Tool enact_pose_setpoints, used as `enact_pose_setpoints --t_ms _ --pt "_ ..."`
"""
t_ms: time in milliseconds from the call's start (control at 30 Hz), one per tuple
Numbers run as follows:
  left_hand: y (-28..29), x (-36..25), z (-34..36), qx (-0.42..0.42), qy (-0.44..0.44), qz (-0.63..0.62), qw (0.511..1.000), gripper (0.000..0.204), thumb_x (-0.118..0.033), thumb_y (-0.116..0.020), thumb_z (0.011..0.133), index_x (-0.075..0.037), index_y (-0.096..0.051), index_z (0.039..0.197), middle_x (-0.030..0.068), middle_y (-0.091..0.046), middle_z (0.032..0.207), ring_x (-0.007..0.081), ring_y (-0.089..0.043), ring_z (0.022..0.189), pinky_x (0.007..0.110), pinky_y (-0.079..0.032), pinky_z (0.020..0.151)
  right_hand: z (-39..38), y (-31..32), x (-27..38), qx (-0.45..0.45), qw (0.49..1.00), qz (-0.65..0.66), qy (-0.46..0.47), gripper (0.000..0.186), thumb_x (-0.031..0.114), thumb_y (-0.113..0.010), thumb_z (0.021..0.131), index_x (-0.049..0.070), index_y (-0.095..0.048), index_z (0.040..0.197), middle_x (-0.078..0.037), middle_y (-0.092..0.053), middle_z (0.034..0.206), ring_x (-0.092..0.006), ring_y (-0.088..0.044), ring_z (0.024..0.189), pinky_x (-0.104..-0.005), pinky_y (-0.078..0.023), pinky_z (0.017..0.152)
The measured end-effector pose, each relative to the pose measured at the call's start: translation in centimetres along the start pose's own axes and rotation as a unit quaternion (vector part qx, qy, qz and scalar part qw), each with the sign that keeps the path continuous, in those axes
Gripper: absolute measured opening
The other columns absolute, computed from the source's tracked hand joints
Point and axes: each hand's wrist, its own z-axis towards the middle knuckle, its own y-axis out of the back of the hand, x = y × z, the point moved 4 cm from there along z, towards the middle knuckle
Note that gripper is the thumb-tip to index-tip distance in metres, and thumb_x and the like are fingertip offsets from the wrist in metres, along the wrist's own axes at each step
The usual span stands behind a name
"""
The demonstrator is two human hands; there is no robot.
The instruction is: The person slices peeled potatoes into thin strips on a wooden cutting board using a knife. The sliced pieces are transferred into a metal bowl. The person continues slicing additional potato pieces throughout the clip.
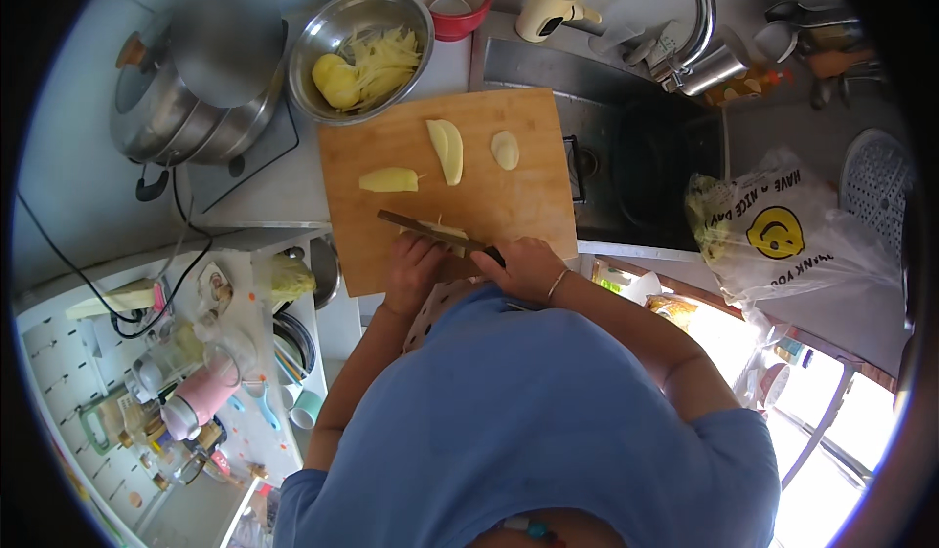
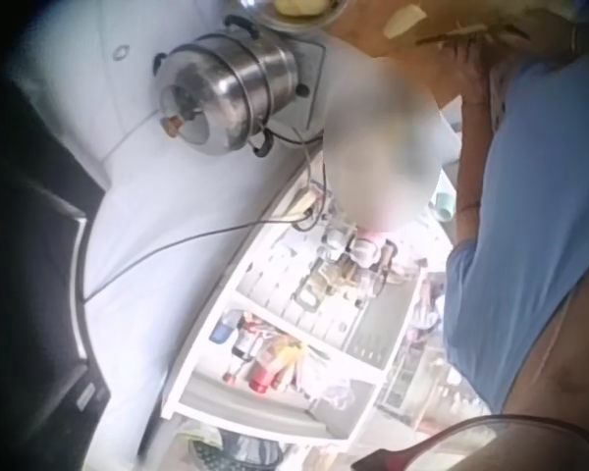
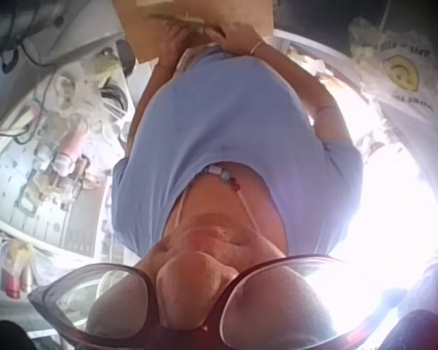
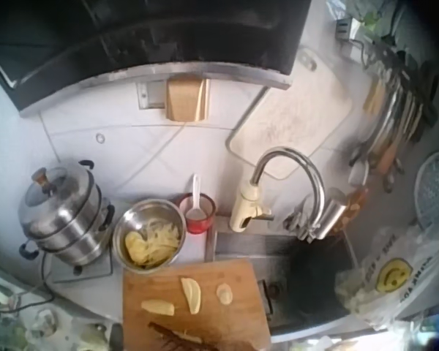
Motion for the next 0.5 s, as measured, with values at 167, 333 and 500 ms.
enact_pose_setpoints --t_ms 167,333,500 --pt "0.45 -0.53 0.08 -0.016 -0.001 0.042 0.999 0.026 -0.01 -0.077 0.077 -0.012 -0.076 0.103 0.0019 -0.073 0.112 0.0266 -0.064 0.115 0.042 -0.046 0.096 -0.38 0.62 0.39 0.011 1.0 0.012 0.005 0.064 0.059 -0.048 0.106 0.002 -0.073 0.113 -0.028 -0.074 0.099 -0.0463 -0.071 0.099 -0.0545 -0.053 0.093" --pt "0.45 -0.41 0.3 -0.004 0.005 0.032 0.999 0.027 -0.011 -0.076 0.077 -0.012 -0.076 0.104 0.0013 -0.073 0.112 0.0256 -0.065 0.115 0.042 -0.045 0.096 0.22 0.21 -0.23 0.035 0.999 -0.006 -0.022 0.066 0.06 -0.046 0.106 0.0 -0.075 0.108 -0.029 -0.074 0.099 -0.0463 -0.07 0.1 -0.0543 -0.053 0.094" --pt "0.75 -0.43 0.38 0.003 -0.001 0.023 1.0 0.027 -0.01 -0.073 0.08 -0.011 -0.076 0.106 0.0022 -0.073 0.114 0.0253 -0.065 0.115 0.043 -0.046 0.097 0.06 0.6 0.62 0.011 1.0 -0.007 -0.024 0.057 0.056 -0.052 0.105 0.004 -0.075 0.101 -0.026 -0.074 0.094 -0.0464 -0.07 0.093 -0.053 -0.053 0.089"
